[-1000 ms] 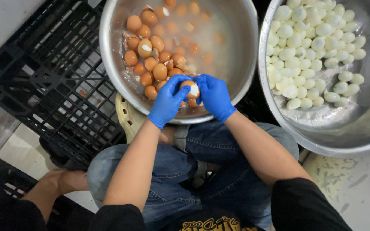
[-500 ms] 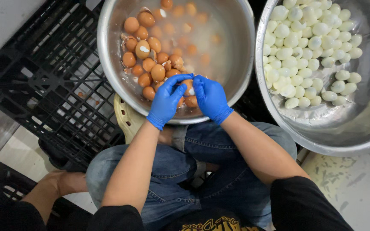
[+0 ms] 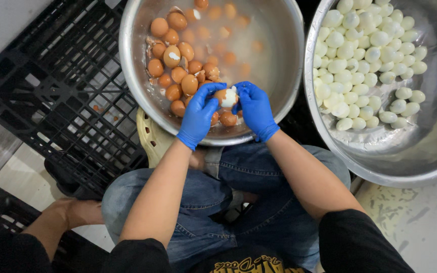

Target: The person sits on the floor between two metal basins and peels boiled eggs by hand, removing the shells over a basin of water containing unpeeled eggs and shells, and drops the peeled eggs into a second basin filled with peeled eggs. The person repeats this shell-removal cycle one egg at a time throughout the clip.

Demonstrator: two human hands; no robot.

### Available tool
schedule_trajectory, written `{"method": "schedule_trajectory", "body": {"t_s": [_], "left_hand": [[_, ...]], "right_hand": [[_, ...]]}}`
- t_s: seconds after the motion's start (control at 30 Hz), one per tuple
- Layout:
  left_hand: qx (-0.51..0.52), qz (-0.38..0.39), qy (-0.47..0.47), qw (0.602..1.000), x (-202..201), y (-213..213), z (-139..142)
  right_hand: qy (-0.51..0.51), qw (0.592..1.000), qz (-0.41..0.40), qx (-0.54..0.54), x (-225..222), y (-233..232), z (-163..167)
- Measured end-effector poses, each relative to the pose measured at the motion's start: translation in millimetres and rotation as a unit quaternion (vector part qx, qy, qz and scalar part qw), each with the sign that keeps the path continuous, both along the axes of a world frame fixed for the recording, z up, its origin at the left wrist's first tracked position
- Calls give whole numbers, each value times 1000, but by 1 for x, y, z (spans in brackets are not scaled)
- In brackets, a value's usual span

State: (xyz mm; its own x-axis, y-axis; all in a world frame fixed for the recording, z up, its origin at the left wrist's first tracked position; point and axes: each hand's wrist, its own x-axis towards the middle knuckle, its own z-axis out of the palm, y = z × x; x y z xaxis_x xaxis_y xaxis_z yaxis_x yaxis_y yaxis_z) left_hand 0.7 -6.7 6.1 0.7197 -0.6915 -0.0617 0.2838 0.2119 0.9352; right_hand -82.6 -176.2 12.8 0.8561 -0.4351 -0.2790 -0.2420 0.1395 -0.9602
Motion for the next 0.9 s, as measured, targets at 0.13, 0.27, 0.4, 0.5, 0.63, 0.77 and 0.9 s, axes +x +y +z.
{"method": "schedule_trajectory", "body": {"t_s": [0.13,0.27,0.4,0.5,0.63,0.77,0.9], "left_hand": [[-7,24,8,1000,-4,-6,-9],[26,45,-3,999,-6,-9,-17],[18,47,-12,999,-9,-8,-23],[15,56,-40,997,-6,-7,-30],[32,59,21,998,2,-8,-41],[-2,29,206,978,5,-9,-46],[13,38,139,989,1,-7,-44]], "right_hand": [[-35,978,81,-190,-5,7,17],[23,928,113,-354,-7,18,32],[55,974,61,-210,-4,19,34],[30,968,60,-240,-3,18,30],[22,953,37,-299,-3,20,24],[1,970,9,-241,0,18,25],[-99,982,50,-154,2,17,34]]}}
